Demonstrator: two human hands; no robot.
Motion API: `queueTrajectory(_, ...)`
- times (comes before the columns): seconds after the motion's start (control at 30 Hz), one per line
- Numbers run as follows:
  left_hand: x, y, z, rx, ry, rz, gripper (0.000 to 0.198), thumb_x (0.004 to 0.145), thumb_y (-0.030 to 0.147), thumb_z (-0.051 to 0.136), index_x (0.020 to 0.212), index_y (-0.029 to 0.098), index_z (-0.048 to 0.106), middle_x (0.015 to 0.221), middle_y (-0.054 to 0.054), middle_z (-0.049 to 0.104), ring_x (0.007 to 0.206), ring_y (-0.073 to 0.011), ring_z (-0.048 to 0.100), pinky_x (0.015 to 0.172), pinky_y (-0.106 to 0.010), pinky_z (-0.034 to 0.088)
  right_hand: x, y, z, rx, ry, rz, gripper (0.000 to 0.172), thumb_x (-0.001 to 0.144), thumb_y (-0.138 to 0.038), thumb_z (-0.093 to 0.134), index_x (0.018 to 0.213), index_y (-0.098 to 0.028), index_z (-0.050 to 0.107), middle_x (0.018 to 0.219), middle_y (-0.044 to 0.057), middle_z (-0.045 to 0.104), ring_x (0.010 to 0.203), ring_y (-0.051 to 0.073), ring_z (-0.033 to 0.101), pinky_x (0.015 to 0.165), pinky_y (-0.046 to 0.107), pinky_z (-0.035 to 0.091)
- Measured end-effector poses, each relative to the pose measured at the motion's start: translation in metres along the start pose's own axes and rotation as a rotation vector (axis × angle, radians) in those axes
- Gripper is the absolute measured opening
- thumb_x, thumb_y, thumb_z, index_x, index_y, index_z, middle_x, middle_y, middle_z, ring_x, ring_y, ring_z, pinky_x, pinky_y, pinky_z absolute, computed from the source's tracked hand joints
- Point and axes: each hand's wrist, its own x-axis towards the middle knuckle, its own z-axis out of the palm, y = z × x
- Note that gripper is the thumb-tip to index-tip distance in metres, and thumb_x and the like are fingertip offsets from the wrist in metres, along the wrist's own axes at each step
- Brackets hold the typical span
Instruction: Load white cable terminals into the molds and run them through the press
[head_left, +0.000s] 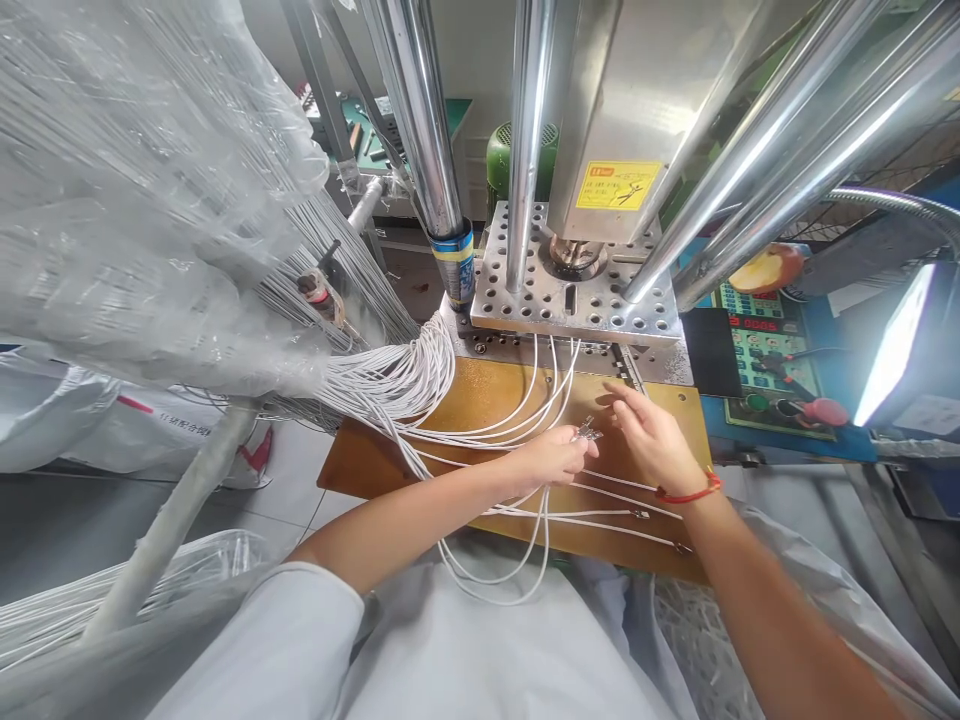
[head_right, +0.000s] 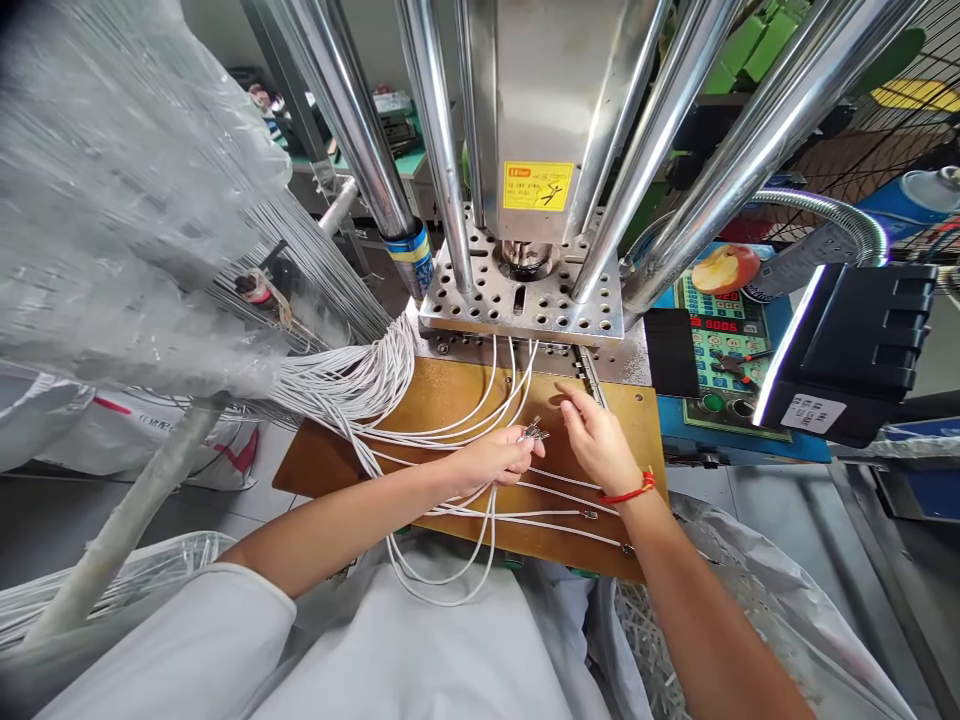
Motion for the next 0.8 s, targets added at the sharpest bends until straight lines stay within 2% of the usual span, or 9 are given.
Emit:
queueTrajectory(0.07,0.003,0.001,0.003,0.006,0.033,0.017,0.020,0.083,0.035,0.036,0.080,0.016,0.039,0.051,0.009,0.024,0.037,-0.0008,0.019,0.038,-0.014,0.014,-0.002,-0.005,-0.006,0.180,-0.131,-0.026,0.041,0.087,-0.034,0.027,0.118,-0.015,0.043,0.109,0.008,0.055,0.095,0.015,0.053,0.082,0.028,0.042)
queueTrajectory(0.13,0.007,0.001,0.004,0.035,0.067,0.039,0.021,0.081,0.035,0.039,0.077,0.015,0.041,0.051,0.009,0.028,0.037,-0.0005,0.024,0.038,-0.014,0.018,-0.005,-0.006,-0.012,0.173,-0.198,-0.048,0.043,0.087,-0.037,0.023,0.119,-0.016,0.043,0.112,0.008,0.053,0.099,0.015,0.050,0.085,0.029,0.040)
queueTrajectory(0.27,0.015,0.002,0.002,0.171,0.095,0.042,0.021,0.079,0.031,0.042,0.082,0.012,0.051,0.065,0.001,0.051,0.045,-0.0018,0.043,0.043,-0.015,0.030,-0.010,0.013,-0.024,-0.463,0.184,0.139,0.051,0.079,-0.048,0.036,0.111,-0.010,0.047,0.092,0.015,0.057,0.086,0.024,0.053,0.073,0.036,0.041)
queueTrajectory(0.3,0.017,0.003,0.002,0.186,0.090,0.039,0.023,0.078,0.031,0.043,0.084,0.011,0.053,0.069,0.000,0.055,0.045,-0.0020,0.044,0.043,-0.015,0.030,-0.011,0.021,-0.025,-0.622,0.208,0.191,0.050,0.077,-0.049,0.040,0.105,-0.010,0.050,0.086,0.015,0.057,0.080,0.025,0.053,0.068,0.036,0.040)
queueTrajectory(0.37,0.021,0.005,0.001,0.186,0.097,0.041,0.025,0.077,0.032,0.044,0.087,0.011,0.054,0.073,-0.002,0.059,0.043,-0.0010,0.041,0.040,-0.014,0.027,-0.014,0.035,-0.024,-0.779,0.154,0.252,0.038,0.076,-0.044,0.042,0.090,-0.011,0.053,0.077,0.013,0.055,0.073,0.024,0.053,0.060,0.032,0.038)
queueTrajectory(0.47,0.031,0.005,0.002,0.190,0.168,0.033,0.024,0.075,0.029,0.047,0.086,0.009,0.055,0.072,-0.003,0.060,0.037,0.0006,0.032,0.037,-0.015,0.023,-0.022,0.045,-0.018,-0.758,0.121,0.263,0.023,0.079,-0.033,0.039,0.080,-0.013,0.051,0.072,0.009,0.055,0.066,0.019,0.052,0.055,0.027,0.035)
queueTrajectory(0.6,0.047,-0.005,-0.001,0.258,0.230,-0.043,0.022,0.072,0.030,0.050,0.078,0.009,0.055,0.065,-0.001,0.060,0.033,0.0008,0.028,0.034,-0.015,0.020,-0.040,0.039,-0.008,-0.551,0.162,0.290,0.028,0.079,-0.033,0.037,0.095,-0.012,0.049,0.074,0.007,0.059,0.062,0.017,0.053,0.053,0.025,0.034)
queueTrajectory(0.7,0.057,-0.014,-0.002,0.307,0.205,-0.052,0.024,0.072,0.033,0.051,0.073,0.010,0.056,0.062,0.001,0.059,0.033,0.0003,0.029,0.033,-0.015,0.019,-0.050,0.030,-0.002,-0.397,0.167,0.251,0.033,0.080,-0.031,0.035,0.106,-0.014,0.048,0.081,0.006,0.060,0.065,0.016,0.054,0.056,0.023,0.035)
queueTrajectory(0.8,0.063,-0.018,-0.001,0.339,0.179,-0.069,0.026,0.071,0.035,0.050,0.068,0.010,0.056,0.060,0.001,0.058,0.032,0.0001,0.029,0.032,-0.016,0.017,-0.053,0.024,0.002,-0.318,0.151,0.247,0.032,0.080,-0.030,0.035,0.105,-0.016,0.049,0.078,0.005,0.060,0.058,0.014,0.051,0.054,0.023,0.034)
